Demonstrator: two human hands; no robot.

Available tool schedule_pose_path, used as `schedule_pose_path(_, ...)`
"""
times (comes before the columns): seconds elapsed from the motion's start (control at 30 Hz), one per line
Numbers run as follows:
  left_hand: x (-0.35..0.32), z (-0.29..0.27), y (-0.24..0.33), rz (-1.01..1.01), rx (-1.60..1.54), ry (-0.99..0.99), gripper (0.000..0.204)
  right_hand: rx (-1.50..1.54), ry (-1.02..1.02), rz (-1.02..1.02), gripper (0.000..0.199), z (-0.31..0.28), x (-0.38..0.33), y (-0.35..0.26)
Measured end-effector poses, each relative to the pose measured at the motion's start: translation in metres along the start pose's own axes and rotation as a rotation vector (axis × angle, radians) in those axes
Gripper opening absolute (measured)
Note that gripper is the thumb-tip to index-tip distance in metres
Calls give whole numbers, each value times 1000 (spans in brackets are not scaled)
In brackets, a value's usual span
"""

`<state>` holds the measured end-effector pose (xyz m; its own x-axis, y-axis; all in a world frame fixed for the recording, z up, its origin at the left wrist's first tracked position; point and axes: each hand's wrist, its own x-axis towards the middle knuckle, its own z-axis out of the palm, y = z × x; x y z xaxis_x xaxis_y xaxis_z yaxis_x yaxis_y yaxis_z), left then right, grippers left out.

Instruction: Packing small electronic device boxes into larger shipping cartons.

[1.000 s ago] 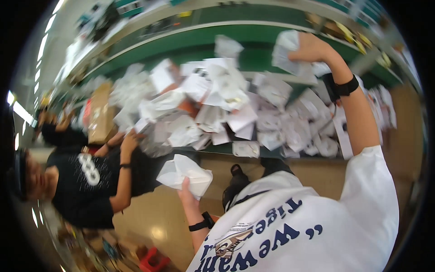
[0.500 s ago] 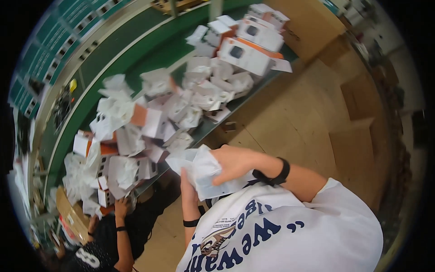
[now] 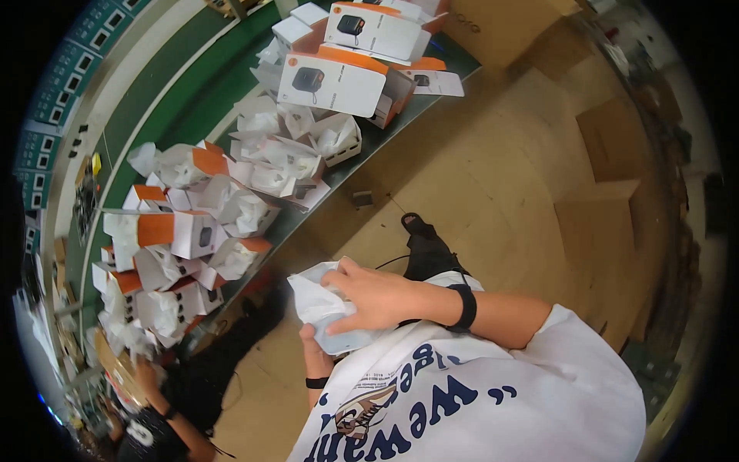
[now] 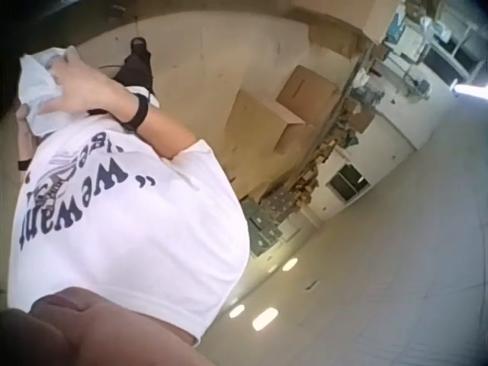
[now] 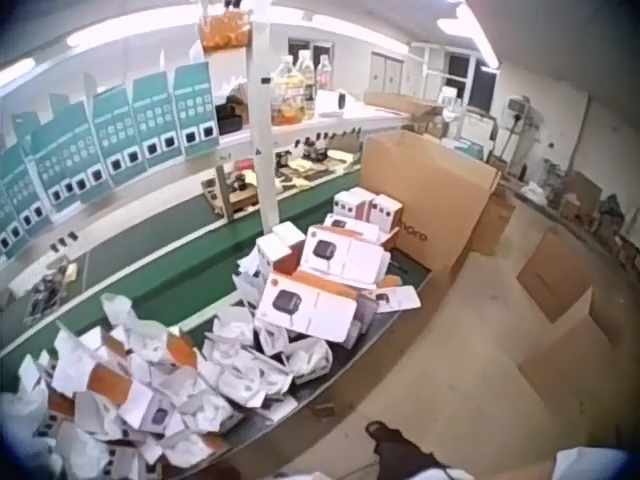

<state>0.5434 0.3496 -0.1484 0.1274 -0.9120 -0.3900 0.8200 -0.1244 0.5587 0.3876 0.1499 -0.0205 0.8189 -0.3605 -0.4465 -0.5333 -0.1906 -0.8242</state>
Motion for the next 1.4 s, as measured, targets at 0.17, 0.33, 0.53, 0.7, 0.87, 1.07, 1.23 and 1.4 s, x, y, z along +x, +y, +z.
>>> schedule_pose_path(0.17,41,60,-70,254,-124,209,120,242,167,46,43,-75,24,125)
schedule_pose_path(0.33,29,28,-178,467,-344,350,125,-9,64,270,32,-70,122,349)
schedule_pose_path(0.53,46,-7,-294,544,-588,584,126,-460,-230,490,42,1,217,529)
schedule_pose_path(0.7,69,-70,-392,565,-665,689,125,-772,-286,435,45,45,318,661)
schedule_pose_path(0.87,33,-75,-488,491,-740,859,124,-950,-246,159,44,82,429,714)
schedule_pose_path(1.07,10,-26,-497,431,-789,862,122,-771,-87,188,28,73,404,714)
schedule_pose_path(1.23,5,10,-413,495,-687,718,121,-535,14,-39,23,87,230,570)
schedule_pose_path(1.4,-36,57,-301,623,-515,607,120,-240,-61,-296,12,14,109,324)
